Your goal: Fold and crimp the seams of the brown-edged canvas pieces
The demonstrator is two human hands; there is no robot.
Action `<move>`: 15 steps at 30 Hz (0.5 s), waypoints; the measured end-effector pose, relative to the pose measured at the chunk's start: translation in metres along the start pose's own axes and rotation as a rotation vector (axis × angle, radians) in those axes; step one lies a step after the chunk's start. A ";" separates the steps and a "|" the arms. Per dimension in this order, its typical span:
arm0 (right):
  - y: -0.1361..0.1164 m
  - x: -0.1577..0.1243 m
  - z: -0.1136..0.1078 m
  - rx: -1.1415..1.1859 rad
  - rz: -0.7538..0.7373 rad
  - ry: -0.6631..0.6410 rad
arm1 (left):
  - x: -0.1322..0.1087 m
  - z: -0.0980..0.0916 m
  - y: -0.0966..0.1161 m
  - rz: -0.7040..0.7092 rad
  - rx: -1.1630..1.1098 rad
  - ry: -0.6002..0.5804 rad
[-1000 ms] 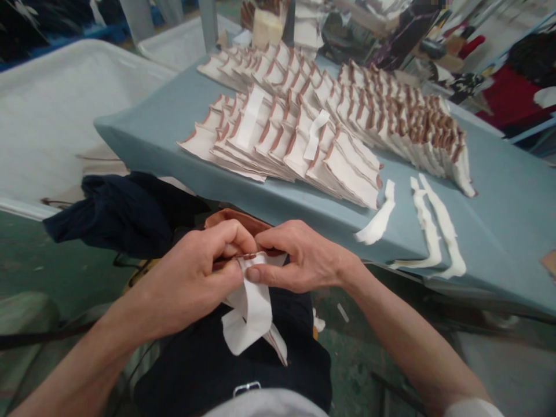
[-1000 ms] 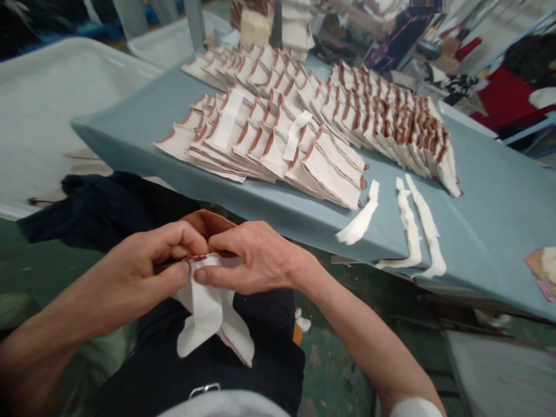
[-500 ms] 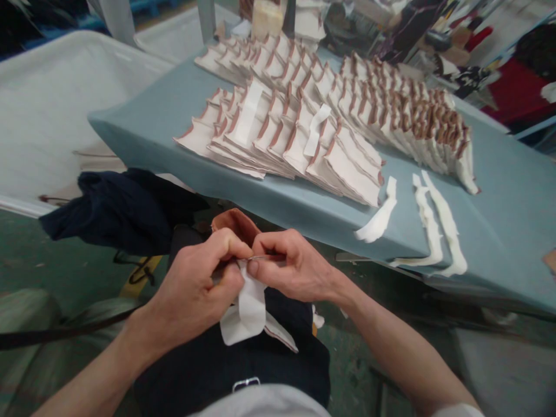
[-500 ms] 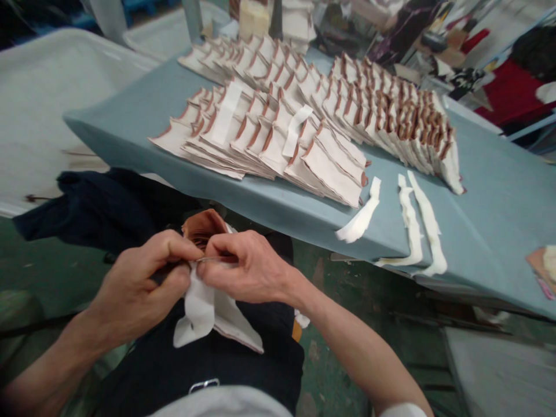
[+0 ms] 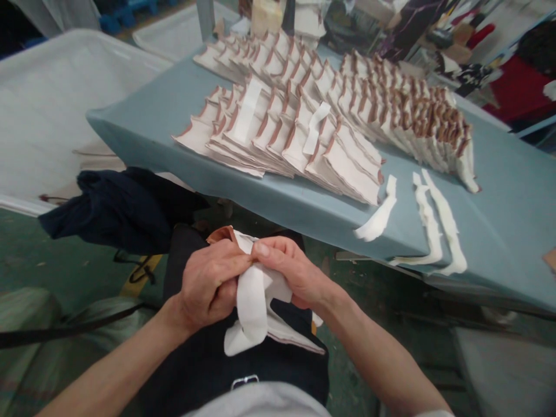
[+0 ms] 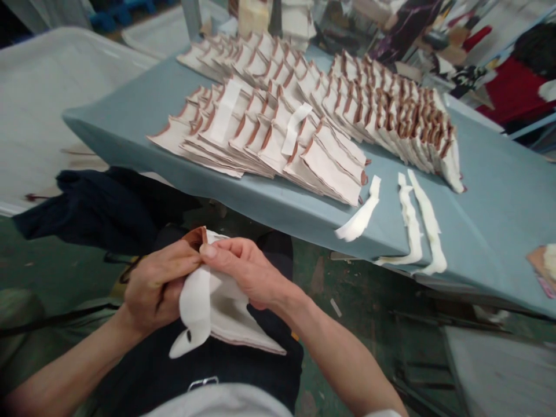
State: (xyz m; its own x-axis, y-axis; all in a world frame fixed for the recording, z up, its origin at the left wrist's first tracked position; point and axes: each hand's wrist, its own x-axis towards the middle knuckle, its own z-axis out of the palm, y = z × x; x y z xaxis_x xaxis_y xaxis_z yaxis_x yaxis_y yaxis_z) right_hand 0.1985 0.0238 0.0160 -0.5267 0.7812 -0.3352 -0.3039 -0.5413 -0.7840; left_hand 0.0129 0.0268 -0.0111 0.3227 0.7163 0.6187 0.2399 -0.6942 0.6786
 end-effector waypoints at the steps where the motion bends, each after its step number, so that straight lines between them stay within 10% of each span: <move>1: 0.001 0.001 0.001 0.033 0.009 0.007 | 0.000 0.001 -0.002 0.067 0.010 -0.026; 8: -0.004 -0.003 -0.005 -0.049 -0.089 0.044 | 0.002 0.012 -0.009 0.216 0.019 0.021; 15: -0.042 -0.027 -0.014 -0.585 -0.237 -0.128 | 0.016 -0.016 0.014 0.013 -0.090 -0.204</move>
State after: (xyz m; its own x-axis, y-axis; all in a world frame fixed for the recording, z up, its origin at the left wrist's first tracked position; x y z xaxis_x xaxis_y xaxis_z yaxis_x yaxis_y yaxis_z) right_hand 0.2366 0.0298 0.0504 -0.6002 0.7957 -0.0814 0.0406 -0.0713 -0.9966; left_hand 0.0070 0.0294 0.0142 0.5058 0.6717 0.5412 0.1543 -0.6877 0.7094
